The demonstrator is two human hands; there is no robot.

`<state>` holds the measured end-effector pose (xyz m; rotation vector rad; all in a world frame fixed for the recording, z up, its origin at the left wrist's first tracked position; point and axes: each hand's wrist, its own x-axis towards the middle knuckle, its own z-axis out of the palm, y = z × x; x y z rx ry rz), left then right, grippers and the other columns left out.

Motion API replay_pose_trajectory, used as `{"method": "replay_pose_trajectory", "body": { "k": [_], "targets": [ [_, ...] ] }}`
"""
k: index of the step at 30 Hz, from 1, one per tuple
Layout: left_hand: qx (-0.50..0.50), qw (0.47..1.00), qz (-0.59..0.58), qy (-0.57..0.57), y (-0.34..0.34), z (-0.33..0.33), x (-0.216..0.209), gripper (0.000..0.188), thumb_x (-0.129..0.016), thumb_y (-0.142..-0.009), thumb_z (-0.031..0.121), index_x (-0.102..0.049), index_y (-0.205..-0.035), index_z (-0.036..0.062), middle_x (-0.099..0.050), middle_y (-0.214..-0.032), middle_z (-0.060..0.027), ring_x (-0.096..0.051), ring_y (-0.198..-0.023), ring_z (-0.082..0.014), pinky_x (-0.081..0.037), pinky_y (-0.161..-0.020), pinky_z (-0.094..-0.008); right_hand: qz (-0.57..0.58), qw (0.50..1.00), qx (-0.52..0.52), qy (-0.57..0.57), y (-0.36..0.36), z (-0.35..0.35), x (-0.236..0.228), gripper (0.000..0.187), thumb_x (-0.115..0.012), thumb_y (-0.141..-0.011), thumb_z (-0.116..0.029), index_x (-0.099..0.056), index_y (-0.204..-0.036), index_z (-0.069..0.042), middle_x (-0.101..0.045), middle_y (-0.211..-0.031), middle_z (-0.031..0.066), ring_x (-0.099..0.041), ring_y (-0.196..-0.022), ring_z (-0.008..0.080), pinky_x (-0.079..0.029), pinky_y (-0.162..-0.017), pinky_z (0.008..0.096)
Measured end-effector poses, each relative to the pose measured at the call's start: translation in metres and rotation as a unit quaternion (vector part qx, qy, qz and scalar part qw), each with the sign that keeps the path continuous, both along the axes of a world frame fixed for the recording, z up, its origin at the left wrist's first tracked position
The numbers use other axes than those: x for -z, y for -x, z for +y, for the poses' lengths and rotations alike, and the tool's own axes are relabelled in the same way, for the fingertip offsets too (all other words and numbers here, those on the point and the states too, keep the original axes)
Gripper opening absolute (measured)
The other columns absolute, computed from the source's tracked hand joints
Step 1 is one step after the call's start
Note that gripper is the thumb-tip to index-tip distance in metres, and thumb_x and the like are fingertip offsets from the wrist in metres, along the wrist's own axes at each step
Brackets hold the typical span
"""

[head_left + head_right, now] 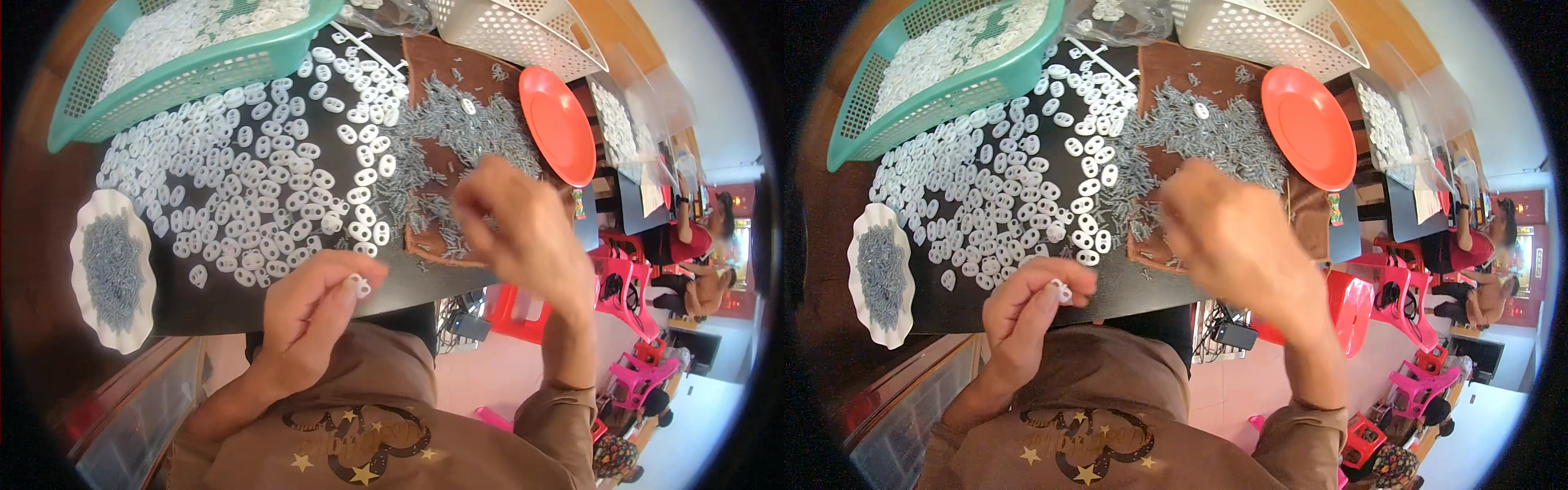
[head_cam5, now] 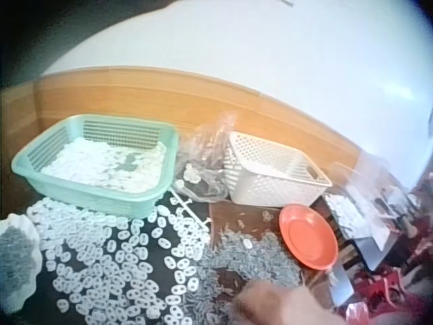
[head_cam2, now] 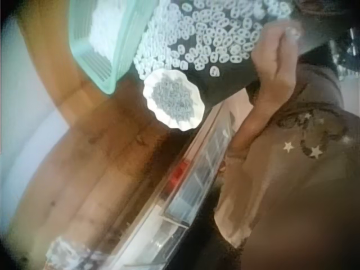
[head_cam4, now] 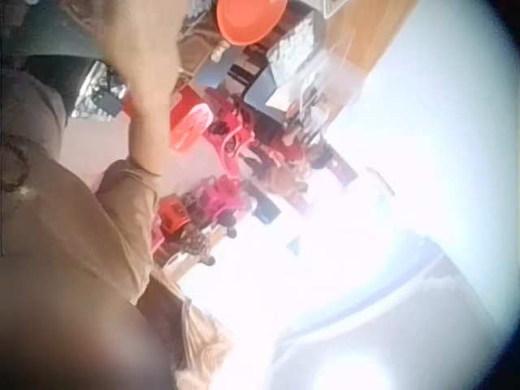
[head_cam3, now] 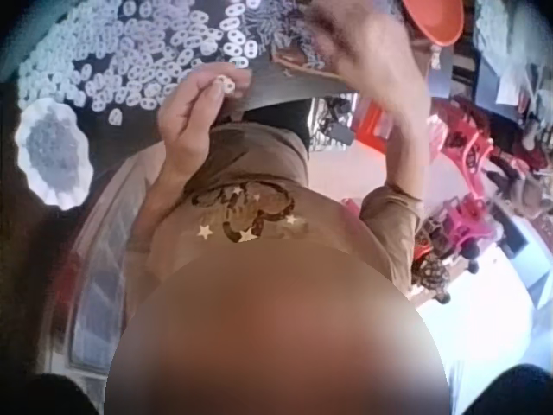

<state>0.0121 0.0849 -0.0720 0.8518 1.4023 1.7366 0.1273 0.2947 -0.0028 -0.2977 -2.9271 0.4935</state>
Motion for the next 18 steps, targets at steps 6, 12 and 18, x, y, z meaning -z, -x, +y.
{"method": "replay_pose_trajectory", "body": {
  "k": [6,12,18],
  "targets": [
    [-0.012,0.994,-0.11,-0.019,-0.003,-0.007,-0.005,0.027,-0.045,-0.097,0.005,-0.06,-0.117,-0.0062,-0.066,-0.103,-0.0063,-0.058,-0.089,-0.009,-0.045,-0.078,-0.0226,0.03,0.996,-0.07,0.053,0.016,-0.061,-0.002,0.013,-0.062,-0.076,-0.007,-0.053,-0.083,-0.001,-0.049,-0.077,0.0122,-0.061,-0.066,0.0284,-0.047,-0.046,0.0396],
    [-0.025,0.984,-0.171,-0.037,0.001,-0.012,0.003,0.027,-0.046,-0.099,0.011,-0.06,-0.113,-0.0068,-0.066,-0.102,-0.0092,-0.06,-0.09,-0.0114,-0.048,-0.081,-0.0258,0.043,0.993,-0.089,0.07,0.023,-0.06,0.003,0.014,-0.062,-0.077,-0.011,-0.057,-0.088,-0.003,-0.047,-0.078,0.0098,-0.061,-0.069,0.0239,-0.047,-0.049,0.0362],
    [-0.008,0.964,-0.262,-0.029,0.004,-0.013,-0.001,0.026,-0.047,-0.099,0.011,-0.059,-0.114,-0.007,-0.065,-0.109,-0.0121,-0.061,-0.094,-0.0129,-0.048,-0.087,-0.0274,0.122,0.982,-0.147,-0.006,0.021,-0.059,0.022,0.019,-0.065,-0.075,-0.008,-0.063,-0.094,-0.003,-0.045,-0.079,0.0057,-0.058,-0.065,0.0203,-0.048,-0.051,0.0332]
  ]
}}
